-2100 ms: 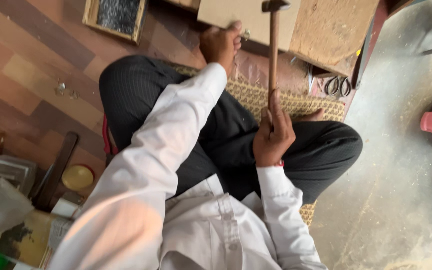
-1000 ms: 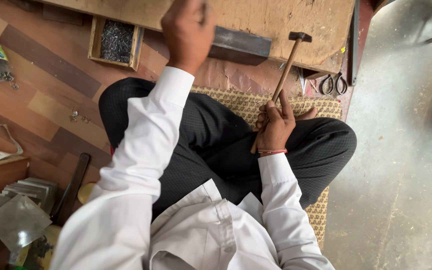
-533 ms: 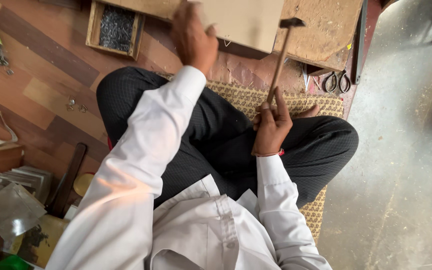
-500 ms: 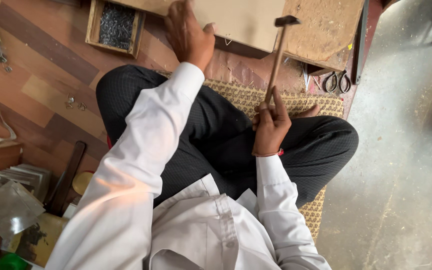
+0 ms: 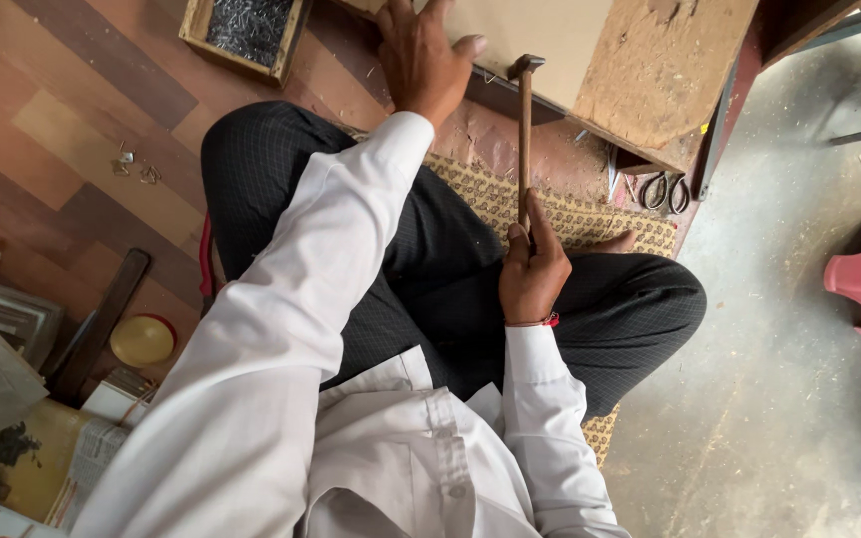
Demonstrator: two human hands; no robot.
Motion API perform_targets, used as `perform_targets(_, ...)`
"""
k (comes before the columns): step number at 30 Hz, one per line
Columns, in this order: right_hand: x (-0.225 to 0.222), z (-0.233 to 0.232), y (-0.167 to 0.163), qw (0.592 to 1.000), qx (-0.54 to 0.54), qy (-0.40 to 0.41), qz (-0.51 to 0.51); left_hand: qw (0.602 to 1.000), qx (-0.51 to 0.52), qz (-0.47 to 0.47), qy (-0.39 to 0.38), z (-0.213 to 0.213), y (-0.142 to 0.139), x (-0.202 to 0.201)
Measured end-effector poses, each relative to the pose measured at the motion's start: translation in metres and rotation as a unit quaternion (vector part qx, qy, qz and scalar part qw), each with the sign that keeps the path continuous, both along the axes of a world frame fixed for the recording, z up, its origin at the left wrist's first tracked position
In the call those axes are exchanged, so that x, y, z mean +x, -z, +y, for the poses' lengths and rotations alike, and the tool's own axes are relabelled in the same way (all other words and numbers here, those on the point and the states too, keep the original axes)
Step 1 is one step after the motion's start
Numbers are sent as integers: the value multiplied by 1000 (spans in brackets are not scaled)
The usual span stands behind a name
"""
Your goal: The person sits on the floor and repeatedly assembles small wooden boxes. They place a metal corner bracket on the edge of a wooden panel, pick up a hammer, and drive a nail into the bracket to secure it. The person then moves the finished box aside and repeats the process with a new panel.
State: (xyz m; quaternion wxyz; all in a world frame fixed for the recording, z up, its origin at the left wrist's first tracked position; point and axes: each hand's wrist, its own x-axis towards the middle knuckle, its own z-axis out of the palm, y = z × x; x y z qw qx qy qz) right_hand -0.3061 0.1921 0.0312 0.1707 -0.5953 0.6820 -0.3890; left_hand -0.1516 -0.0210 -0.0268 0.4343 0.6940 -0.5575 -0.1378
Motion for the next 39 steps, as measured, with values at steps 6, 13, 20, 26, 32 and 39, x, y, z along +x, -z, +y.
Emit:
perform_targets(6, 1, 1, -2, 999, -6, 3, 44, 998, 37, -19, -41, -8, 1, -6)
perform_targets(13, 10, -3, -14, 990, -36, 32, 130, 997, 66, -19, -28, -12, 5, -11)
perform_targets(20, 12, -11, -22, 980, -144, 10, 138, 999, 38, -23, -25, -9, 3, -10)
perform_targets(26, 11, -14, -17, 998, 46, 27, 35, 999, 25, 12, -37, -8, -4, -9)
perform_targets(32, 10, -6, -8, 988, -127, 16, 86, 998, 38, -49, -21, -11, -2, -9)
perform_targets(39, 6, -5, -5, 988, -121, 7, 91, 999, 17, -21, -32, -13, 6, -14)
